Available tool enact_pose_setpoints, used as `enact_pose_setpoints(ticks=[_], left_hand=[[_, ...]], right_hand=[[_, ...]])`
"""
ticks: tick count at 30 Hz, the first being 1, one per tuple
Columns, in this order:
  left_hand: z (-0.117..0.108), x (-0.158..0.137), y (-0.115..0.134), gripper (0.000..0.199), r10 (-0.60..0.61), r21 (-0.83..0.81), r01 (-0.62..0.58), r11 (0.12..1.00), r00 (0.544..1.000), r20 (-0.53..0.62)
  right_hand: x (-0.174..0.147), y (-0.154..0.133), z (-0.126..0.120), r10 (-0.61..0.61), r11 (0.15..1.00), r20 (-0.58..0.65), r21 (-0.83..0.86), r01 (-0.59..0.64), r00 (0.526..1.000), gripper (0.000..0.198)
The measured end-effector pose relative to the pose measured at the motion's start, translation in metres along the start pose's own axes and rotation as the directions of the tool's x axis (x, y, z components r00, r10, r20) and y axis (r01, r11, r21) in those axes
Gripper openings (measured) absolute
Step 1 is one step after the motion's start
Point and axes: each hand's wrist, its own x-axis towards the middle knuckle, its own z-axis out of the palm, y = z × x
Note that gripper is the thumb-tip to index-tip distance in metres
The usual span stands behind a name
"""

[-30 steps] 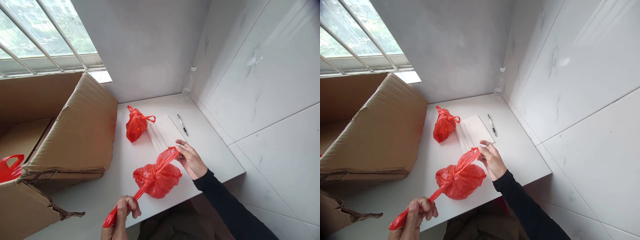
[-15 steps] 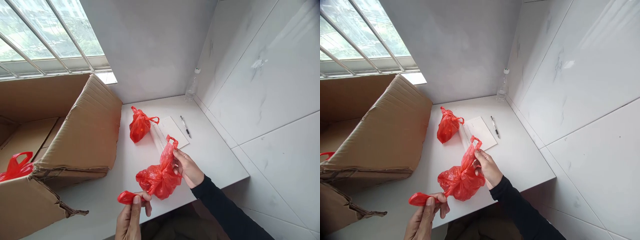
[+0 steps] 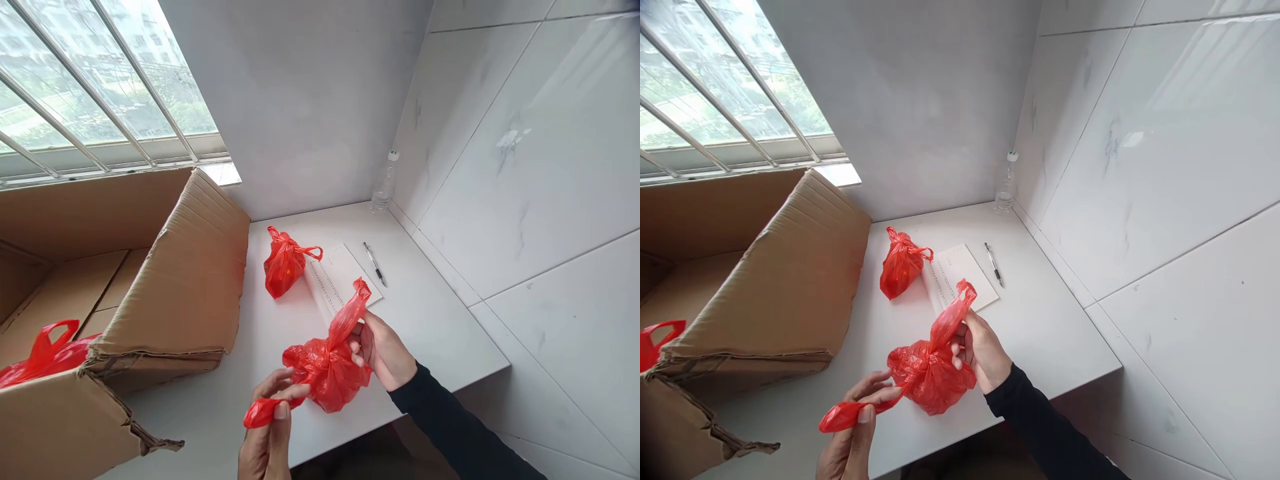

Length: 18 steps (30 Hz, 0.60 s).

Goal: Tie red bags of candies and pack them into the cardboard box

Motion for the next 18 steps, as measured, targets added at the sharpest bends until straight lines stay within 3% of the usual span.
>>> enact_pose_setpoints(ticks=[7, 11, 15, 18], left_hand=[[0.007, 0.006, 0.005, 0.035, 0.115, -0.085, -0.104, 0.991, 0.982, 0.146], [0.009, 0.011, -0.003, 0.030, 0.242, 0.062, -0.256, 0.965, 0.955, 0.170], [0.017, 0.027, -0.033, 0.051, 0.359, 0.317, -0.467, 0.826, 0.868, 0.343], [0.022, 0.038, -0.064, 0.053, 0.361, 0.354, -0.511, 0.784, 0.838, 0.410]], right_hand=[[-0.004, -0.002, 0.005, -0.073, 0.993, -0.024, -0.094, 0.071, 0.997, 0.038], [-0.006, -0.002, 0.006, -0.116, 0.978, 0.042, -0.167, 0.121, 0.992, 0.037], [-0.004, 0.013, 0.005, -0.254, 0.905, 0.129, -0.317, 0.283, 0.958, 0.038], [0.000, 0.032, -0.003, -0.287, 0.845, 0.136, -0.430, 0.317, 0.948, 0.040]])
